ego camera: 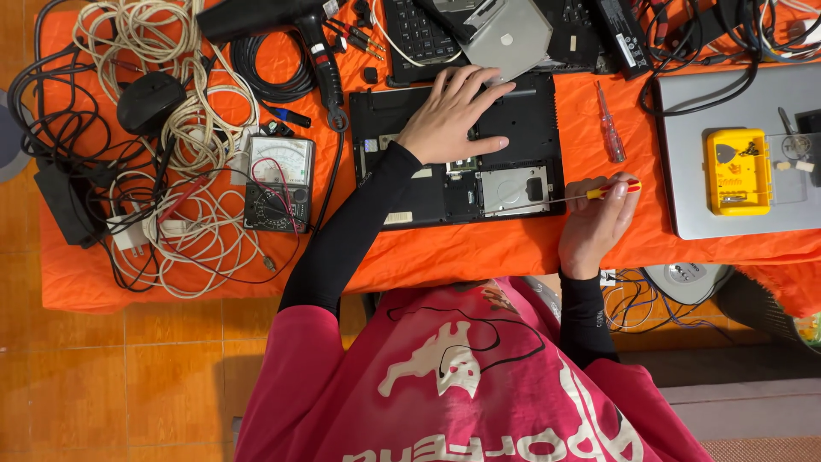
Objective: Repairing a laptop on a table with tools.
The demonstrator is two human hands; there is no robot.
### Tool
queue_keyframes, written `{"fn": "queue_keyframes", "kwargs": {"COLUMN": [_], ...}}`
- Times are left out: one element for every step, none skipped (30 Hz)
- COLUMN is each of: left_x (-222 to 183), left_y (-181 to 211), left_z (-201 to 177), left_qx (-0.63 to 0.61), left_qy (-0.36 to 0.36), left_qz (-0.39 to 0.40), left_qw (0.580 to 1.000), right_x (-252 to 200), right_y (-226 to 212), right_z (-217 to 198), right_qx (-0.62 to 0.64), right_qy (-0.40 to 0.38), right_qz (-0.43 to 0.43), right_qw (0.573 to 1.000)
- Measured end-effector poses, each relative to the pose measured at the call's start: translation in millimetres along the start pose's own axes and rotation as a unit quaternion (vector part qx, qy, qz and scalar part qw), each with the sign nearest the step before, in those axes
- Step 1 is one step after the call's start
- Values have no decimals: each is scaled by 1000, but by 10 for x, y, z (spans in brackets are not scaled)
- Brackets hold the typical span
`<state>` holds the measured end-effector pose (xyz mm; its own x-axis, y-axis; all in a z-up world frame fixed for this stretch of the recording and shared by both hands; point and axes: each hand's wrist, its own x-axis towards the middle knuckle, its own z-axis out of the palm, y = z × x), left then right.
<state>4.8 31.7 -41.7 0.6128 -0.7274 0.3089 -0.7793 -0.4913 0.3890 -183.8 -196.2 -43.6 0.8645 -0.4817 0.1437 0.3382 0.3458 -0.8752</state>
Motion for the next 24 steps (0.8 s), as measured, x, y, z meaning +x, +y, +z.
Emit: {"fn": "queue_keyframes", "kwargs": {"left_x": [0,-2,3,3,2,4,4,4,-4,2,8,8,8,6,9,11,12,13,13,9,12,8,4,4], "left_y": [8,15,15,14,12,19,26,34,36,34,33,32,32,35,33,35,36,41,44,46,47,54,60,54], "left_z": [-9,-18,-17,-19,-22,-30,-38,-45,-42,-42,-44,-47,-49,-48,-52,-50,-47,-50,-52,-54,-59,-57,-56,-51], "left_qx": [-4,-7,-6,-4,-2,0,-7,-13,-12,-10,-8,-5,-6,-7,-5,-4,-3,-3,-4,-5,-5,-3,-1,1], "left_qy": [-1,-2,0,0,1,2,0,-2,-1,1,4,6,4,2,4,1,-3,-2,-1,0,1,0,0,1], "left_qz": [0,-1,0,1,1,2,-2,-5,-5,-2,1,2,1,0,1,-2,-4,-4,-5,-6,-6,-7,-8,-8], "left_qw": [1000,1000,1000,1000,1000,1000,1000,1000,1000,1000,1000,1000,1000,1000,1000,1000,1000,1000,1000,1000,1000,1000,1000,1000], "right_x": [2,5,8,6,4,3,2,1,-5,0,5,6,7,4,8,6,4,4,5,4,6,-1,-8,-5], "right_y": [4,9,3,1,-1,2,7,9,8,6,3,-1,-4,-10,-3,1,7,11,16,23,22,19,16,18], "right_z": [-7,-14,-9,0,9,9,9,8,11,16,21,29,38,43,41,34,27,18,8,0,3,1,-1,0], "right_qx": [4,9,9,8,7,8,4,-1,0,2,5,6,8,9,11,8,6,6,11,16,16,19,22,23], "right_qy": [2,4,3,0,-3,-5,-3,-2,-3,-5,-6,-8,-7,-6,-8,-8,-7,-8,-6,-4,-4,-5,-5,-7], "right_qz": [2,3,2,1,1,0,-3,-5,-6,-8,-11,-14,-14,-14,-16,-16,-16,-17,-13,-9,-10,-10,-9,-10], "right_qw": [1000,1000,1000,1000,1000,1000,1000,1000,1000,1000,1000,1000,1000,1000,1000,1000,1000,1000,1000,1000,1000,1000,1000,1000]}}
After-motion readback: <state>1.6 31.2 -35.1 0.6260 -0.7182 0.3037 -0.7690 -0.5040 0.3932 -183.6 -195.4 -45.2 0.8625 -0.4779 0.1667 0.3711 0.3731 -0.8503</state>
